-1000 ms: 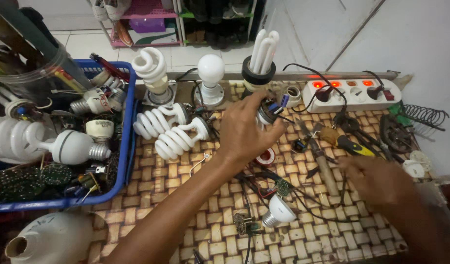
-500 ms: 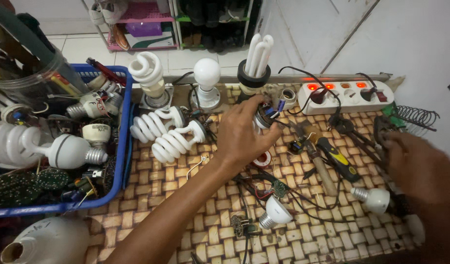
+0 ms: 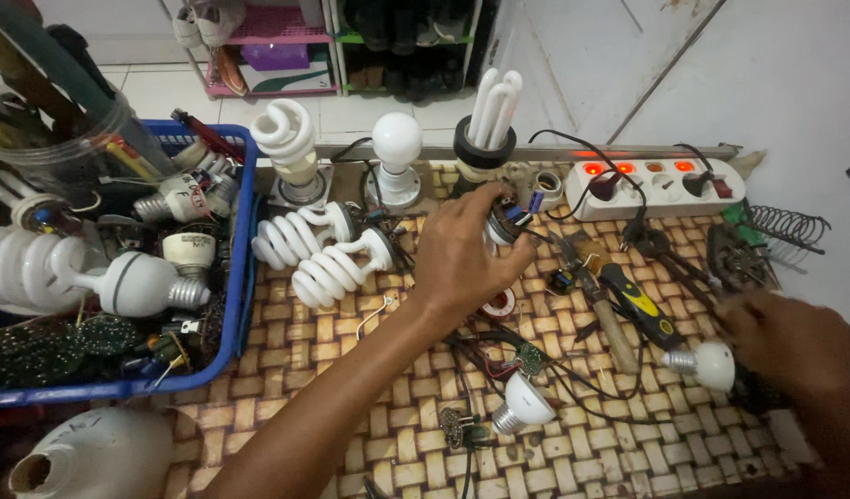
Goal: The person repairs a compact fluorescent light bulb by hand, using pliers to adjust internal components and wires. They manipulate the bulb's base and internal wiring throughout the process.
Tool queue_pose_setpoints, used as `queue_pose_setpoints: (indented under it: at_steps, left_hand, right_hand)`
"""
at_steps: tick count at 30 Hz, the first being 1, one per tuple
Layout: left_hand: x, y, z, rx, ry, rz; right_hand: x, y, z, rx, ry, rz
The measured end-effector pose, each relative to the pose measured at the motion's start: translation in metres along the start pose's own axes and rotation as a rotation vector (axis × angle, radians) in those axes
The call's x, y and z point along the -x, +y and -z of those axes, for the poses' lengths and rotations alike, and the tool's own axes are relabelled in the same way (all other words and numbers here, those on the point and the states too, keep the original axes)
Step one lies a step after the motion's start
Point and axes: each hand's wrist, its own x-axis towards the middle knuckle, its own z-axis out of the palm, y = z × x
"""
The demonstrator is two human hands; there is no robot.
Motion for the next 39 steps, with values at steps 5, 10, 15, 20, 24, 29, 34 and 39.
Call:
queue_pose_setpoints:
  at_steps: [5, 10, 15, 20, 24, 29, 34, 39]
  left_hand:
    - [0.0, 0.0, 0.001, 0.017, -0.049, 0.034]
    - [0.003, -0.004, -0.004, 0.0, -0.007, 0.0]
    - [-0.002, -0.005, 0.0, 0.022, -0.007, 0.052]
    - [-0.008, -0.001, 0.005, 0.032, -0.036, 0.099]
    - [-0.007, -0.001, 0.005, 0.069, -0.059, 0.094]
    - [-0.004, 0.007, 0.004, 0.114, -0.168, 0.041]
    - [0.007, 0.0, -0.014, 0.05, -0.05, -0.075]
    - [0.005, 0.006, -0.016, 0.21, -0.04, 0.03]
  right_hand:
    - [0.018, 0.021, -0.059, 0.043, 0.009, 0.12]
    - [0.075, -0.011, -0.033, -0.28, 0.209, 0.208]
    - [0.106, -0.021, -0.013, -0.257, 0.291, 0.16]
    - [0.113, -0.062, -0.011, -0.641, 0.165, -0.01]
    - [0.092, -0.055, -0.025, -0.059, 1.135, 0.256]
    - [0.112, -0.134, 0.027, -0.564, 0.782, 0.904]
    - [0.099, -0.176, 0.054, -0.553, 0.212, 0.868]
    - [0.094, -0.192, 0.054, -0.299, 0.226, 0.946]
